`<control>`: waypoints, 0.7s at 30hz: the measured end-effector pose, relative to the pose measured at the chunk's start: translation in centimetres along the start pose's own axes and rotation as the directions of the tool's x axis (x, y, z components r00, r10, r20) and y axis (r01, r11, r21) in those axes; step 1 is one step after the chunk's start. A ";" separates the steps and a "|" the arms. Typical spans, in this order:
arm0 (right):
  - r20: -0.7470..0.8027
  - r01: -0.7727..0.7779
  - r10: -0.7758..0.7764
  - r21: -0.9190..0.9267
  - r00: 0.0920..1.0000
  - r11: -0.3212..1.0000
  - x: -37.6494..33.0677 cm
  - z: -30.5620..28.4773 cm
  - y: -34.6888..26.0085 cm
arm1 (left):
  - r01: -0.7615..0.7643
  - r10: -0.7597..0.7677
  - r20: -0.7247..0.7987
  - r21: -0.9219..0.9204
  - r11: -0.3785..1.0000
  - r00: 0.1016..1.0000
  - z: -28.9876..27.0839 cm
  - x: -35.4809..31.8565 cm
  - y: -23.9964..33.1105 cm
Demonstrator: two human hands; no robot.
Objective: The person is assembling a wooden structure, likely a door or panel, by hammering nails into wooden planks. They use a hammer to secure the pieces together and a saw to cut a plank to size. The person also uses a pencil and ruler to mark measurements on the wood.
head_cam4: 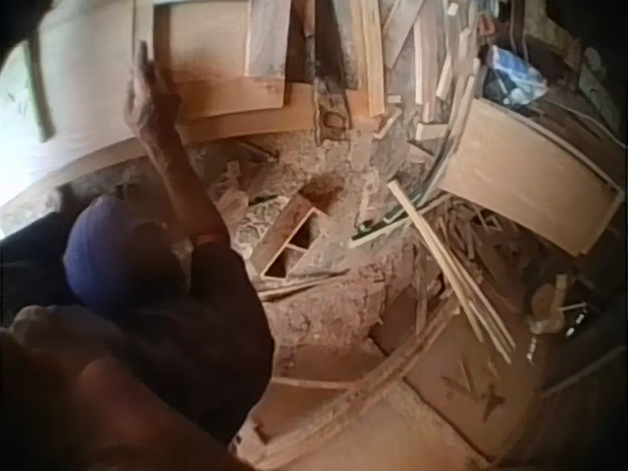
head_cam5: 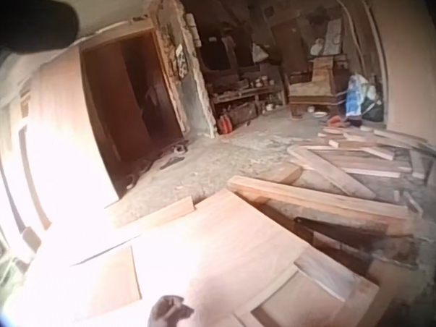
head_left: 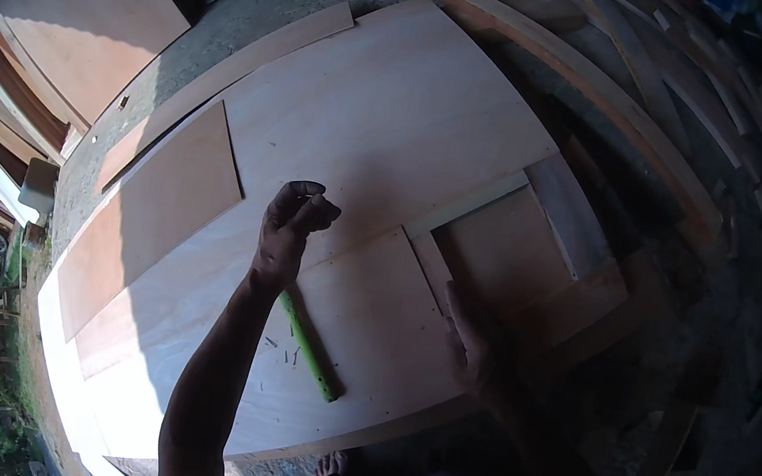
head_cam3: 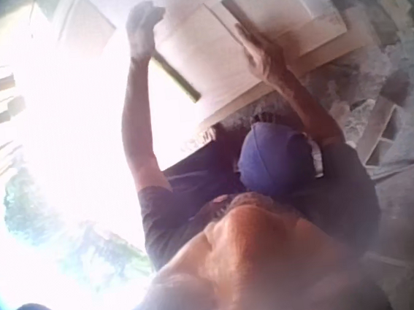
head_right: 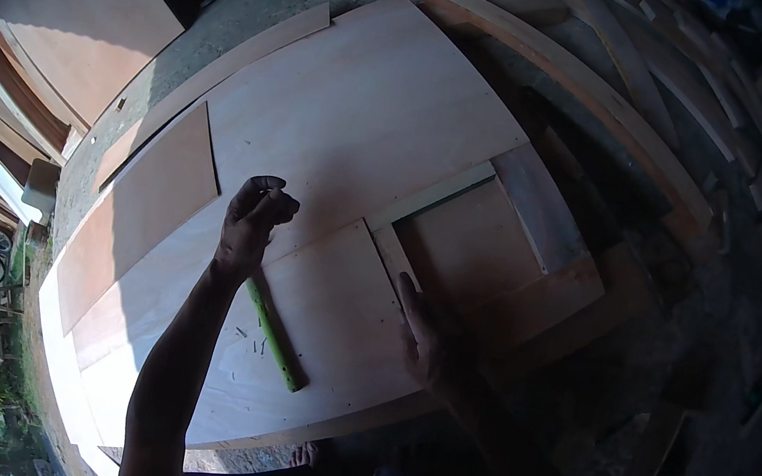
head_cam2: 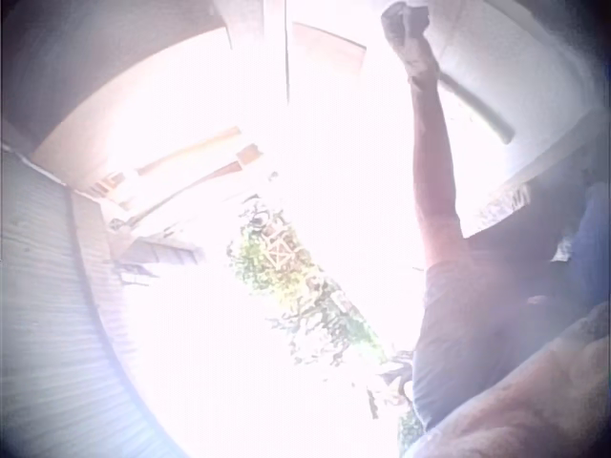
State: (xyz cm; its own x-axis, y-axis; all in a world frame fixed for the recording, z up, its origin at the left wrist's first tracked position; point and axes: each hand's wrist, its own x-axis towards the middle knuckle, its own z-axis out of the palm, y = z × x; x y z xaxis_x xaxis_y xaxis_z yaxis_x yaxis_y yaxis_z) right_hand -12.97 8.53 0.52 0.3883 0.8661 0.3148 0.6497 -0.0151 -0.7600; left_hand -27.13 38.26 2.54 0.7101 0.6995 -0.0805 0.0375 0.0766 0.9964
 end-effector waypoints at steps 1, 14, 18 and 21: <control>-0.043 -0.013 0.010 -0.075 0.999 0.997 -0.6 -0.7 1.3 | -0.072 0.069 0.022 0.417 0.906 0.997 2.3 1.2 1.4; 0.018 -0.110 0.120 -0.275 0.993 0.955 -3.5 2.6 3.4 | -0.377 0.125 0.367 0.923 0.072 0.922 7.4 2.2 -4.1; -0.195 -0.176 0.125 -0.268 0.973 0.947 -5.3 -0.5 1.3 | -0.445 0.092 0.437 0.889 0.105 0.895 6.6 1.7 -3.5; -0.294 -0.402 0.316 -0.309 0.902 0.862 -9.5 -6.4 -1.0 | -0.443 0.127 0.431 0.892 0.087 0.893 6.0 2.3 -2.9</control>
State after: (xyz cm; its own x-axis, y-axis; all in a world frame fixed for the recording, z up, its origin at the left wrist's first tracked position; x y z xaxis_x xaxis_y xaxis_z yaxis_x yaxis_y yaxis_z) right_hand -13.12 -2.83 1.88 0.7478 0.6293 0.2115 0.6056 -0.5160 -0.6058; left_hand -21.40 35.42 -0.33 0.9422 0.3283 0.0670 0.3161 -0.9372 0.1473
